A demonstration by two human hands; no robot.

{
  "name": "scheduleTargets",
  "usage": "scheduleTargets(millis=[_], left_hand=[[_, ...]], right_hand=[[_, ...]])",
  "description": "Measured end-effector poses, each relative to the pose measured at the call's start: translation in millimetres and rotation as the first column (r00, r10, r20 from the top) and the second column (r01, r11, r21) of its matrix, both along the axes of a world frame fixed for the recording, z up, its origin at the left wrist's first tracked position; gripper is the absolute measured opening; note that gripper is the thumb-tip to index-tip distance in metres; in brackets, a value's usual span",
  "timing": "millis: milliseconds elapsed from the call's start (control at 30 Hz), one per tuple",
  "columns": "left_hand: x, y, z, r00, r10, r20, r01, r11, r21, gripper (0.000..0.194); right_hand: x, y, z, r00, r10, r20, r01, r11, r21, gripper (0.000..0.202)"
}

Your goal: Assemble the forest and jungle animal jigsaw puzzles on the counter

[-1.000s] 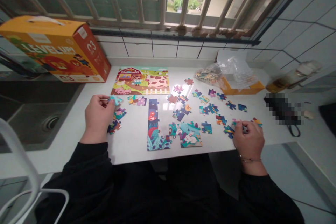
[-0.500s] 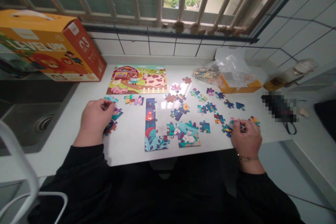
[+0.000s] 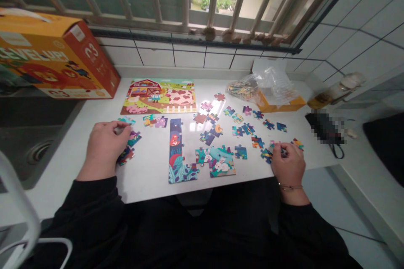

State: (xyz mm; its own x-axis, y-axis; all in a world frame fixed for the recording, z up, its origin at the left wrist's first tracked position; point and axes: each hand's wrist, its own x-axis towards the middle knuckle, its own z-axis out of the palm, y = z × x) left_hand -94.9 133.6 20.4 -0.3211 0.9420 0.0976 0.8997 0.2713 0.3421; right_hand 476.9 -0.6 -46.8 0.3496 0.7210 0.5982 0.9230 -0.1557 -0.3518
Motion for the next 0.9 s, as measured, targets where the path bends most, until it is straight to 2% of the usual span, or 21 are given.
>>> scheduleTargets(millis=[267, 433, 633, 767, 900], left_hand=[[-3, 1, -6.4, 1.0, -0.004, 0.003, 0.004, 1.0, 0.021, 0.04], [-1, 2, -3.5, 1.0, -0.012, 0.02, 0.011, 0.999, 0.045, 0.037], [2, 3, -0.6, 0.998, -0.022, 0.064, 0.016, 0.995, 0.096, 0.028], [0, 5, -3.7, 0.998, -0.028, 0.053, 0.024, 0.997, 0.073, 0.025], [-1, 5, -4.6, 0.998, -0.019, 0.068, 0.014, 0.997, 0.075, 0.028]], right_hand=[[-3, 1, 2.3, 0.999, 0.036, -0.007, -0.036, 0.999, -0.027, 0.025], [-2, 2, 6.9, 0.997, 0.07, -0.018, -0.07, 0.997, -0.031, 0.028], [2, 23, 30.8, 0.991, 0.136, -0.011, -0.137, 0.989, -0.063, 0.03], [7, 42, 49.7, 0.993, 0.113, 0.019, -0.112, 0.992, -0.05, 0.03], [10, 46, 59.0, 0.993, 0.111, 0.04, -0.109, 0.994, -0.03, 0.03]])
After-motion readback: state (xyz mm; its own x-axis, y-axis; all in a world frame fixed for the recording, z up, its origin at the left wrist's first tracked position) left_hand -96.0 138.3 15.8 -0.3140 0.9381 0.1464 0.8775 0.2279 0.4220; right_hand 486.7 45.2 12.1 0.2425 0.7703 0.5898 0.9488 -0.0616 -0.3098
